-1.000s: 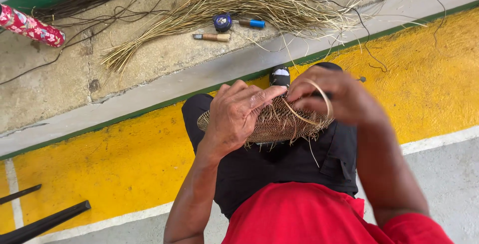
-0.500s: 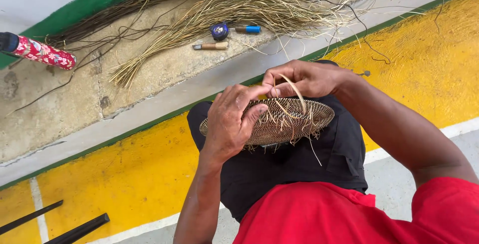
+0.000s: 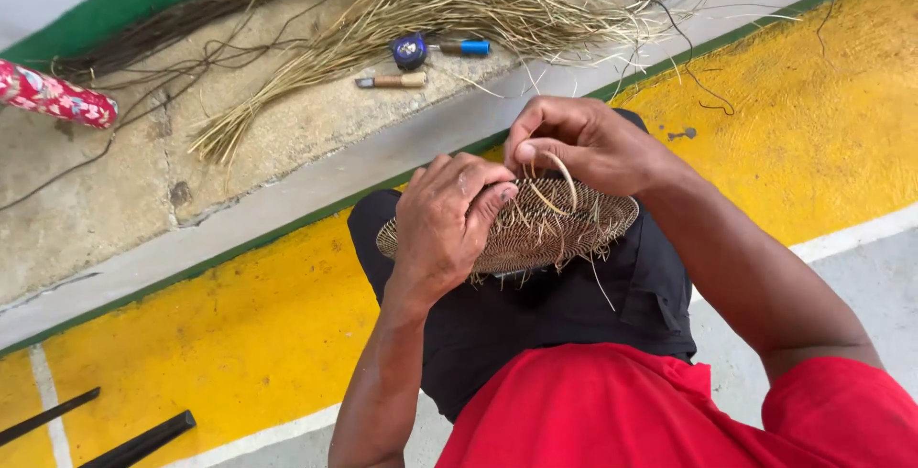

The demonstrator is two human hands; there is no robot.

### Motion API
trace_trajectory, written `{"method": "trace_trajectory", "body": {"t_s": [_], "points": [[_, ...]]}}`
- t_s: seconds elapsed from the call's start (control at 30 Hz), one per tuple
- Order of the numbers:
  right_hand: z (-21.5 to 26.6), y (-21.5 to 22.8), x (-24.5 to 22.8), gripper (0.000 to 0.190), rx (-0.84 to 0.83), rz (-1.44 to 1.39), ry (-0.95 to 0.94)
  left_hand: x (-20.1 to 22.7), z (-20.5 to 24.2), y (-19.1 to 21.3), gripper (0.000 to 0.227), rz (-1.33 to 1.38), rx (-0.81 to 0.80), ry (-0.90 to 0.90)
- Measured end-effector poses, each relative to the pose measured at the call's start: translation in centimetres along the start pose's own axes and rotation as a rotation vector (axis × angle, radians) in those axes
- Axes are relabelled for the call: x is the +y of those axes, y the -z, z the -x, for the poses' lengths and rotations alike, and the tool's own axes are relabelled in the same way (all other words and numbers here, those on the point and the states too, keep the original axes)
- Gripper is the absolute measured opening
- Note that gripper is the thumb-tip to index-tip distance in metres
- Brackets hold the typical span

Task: The recorder is weaving a circular basket or tray using thin wooden or bamboo strips.

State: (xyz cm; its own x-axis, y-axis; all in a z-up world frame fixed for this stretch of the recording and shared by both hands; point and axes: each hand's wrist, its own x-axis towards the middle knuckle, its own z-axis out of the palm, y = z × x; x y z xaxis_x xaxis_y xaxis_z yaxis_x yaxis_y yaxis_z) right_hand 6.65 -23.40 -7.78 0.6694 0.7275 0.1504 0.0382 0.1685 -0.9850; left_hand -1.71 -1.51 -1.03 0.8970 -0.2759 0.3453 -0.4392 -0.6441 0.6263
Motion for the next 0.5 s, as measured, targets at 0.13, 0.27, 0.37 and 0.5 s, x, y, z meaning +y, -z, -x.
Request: {"method": "trace_trajectory", "body": {"t_s": [0.13, 0.27, 0.37, 0.5], "points": [[-1.8, 0.1, -1.7, 0.012, 0.101, 0.119, 0.035, -0.2, -0.2, -0.7, 0.014, 0.001, 0.023, -0.014], [-7.9, 1.6, -2.9, 0.022, 0.350, 0.112, 0.022, -0.2, -0.1, -0.9, 0.012, -0.024, -0.005, -0.025], [-14.5, 4.1, 0.2, 0.025, 0.493, 0.067, 0.111, -0.3, -0.3, -0.9, 0.010, -0.050, 0.021, -0.031], [-19.4, 5.0, 3.7, 0.034, 0.544, 0.239, 0.233, -1.0, -0.3, -1.0, 0.011, -0.047, 0.017, 0.006]]}}
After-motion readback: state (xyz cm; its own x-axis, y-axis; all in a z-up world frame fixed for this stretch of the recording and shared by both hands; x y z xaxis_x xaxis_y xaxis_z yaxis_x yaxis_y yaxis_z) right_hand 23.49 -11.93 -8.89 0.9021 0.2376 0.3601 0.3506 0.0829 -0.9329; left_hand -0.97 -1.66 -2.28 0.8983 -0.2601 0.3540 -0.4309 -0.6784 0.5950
